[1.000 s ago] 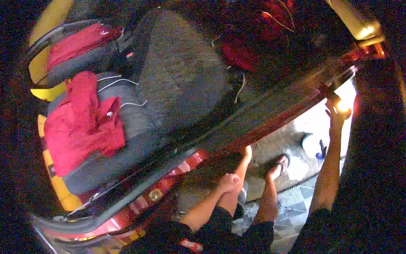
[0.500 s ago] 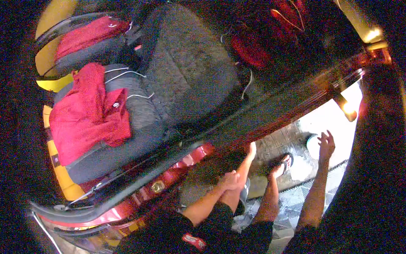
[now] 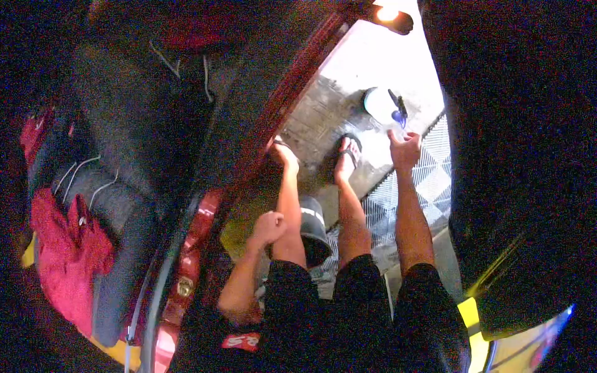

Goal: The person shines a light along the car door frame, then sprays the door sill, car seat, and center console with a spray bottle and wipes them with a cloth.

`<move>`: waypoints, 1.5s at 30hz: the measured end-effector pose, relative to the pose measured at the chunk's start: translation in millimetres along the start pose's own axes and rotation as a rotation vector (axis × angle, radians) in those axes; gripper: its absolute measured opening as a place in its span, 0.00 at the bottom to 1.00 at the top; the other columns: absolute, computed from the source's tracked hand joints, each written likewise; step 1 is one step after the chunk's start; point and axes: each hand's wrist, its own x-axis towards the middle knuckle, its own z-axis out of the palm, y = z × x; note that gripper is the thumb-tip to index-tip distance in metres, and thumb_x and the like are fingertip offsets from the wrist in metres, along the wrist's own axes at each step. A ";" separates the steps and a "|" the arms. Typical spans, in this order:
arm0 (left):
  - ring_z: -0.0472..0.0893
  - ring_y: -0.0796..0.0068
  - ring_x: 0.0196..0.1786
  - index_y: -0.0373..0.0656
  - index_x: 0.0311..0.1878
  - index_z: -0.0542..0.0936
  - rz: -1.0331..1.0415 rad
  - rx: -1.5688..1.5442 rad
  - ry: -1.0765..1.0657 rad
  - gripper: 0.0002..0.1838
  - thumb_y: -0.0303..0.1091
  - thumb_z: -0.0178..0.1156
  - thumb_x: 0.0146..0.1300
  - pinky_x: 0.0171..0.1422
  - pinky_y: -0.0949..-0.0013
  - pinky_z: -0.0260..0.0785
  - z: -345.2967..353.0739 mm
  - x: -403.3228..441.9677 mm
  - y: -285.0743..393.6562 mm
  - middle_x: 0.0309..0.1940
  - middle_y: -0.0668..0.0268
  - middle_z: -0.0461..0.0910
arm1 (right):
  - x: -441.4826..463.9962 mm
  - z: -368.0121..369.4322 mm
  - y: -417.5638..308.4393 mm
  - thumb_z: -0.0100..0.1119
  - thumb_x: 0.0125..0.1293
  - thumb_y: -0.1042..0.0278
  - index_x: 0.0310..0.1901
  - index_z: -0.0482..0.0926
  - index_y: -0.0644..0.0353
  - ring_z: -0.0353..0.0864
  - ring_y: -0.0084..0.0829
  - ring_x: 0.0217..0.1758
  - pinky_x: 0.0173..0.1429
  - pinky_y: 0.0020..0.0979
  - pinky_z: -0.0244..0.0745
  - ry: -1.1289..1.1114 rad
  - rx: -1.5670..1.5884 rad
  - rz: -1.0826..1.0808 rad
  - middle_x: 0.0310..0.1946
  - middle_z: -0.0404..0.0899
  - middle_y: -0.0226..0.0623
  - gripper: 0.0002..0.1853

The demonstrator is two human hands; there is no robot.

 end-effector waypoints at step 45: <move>0.78 0.44 0.47 0.38 0.40 0.80 -0.025 0.115 0.209 0.20 0.47 0.59 0.56 0.53 0.49 0.72 21.9 2.4 11.4 0.43 0.45 0.78 | 52.6 -62.3 -264.4 0.76 0.52 0.52 0.56 0.78 0.65 0.83 0.34 0.48 0.54 0.34 0.75 0.191 0.999 0.043 0.45 0.85 0.43 0.34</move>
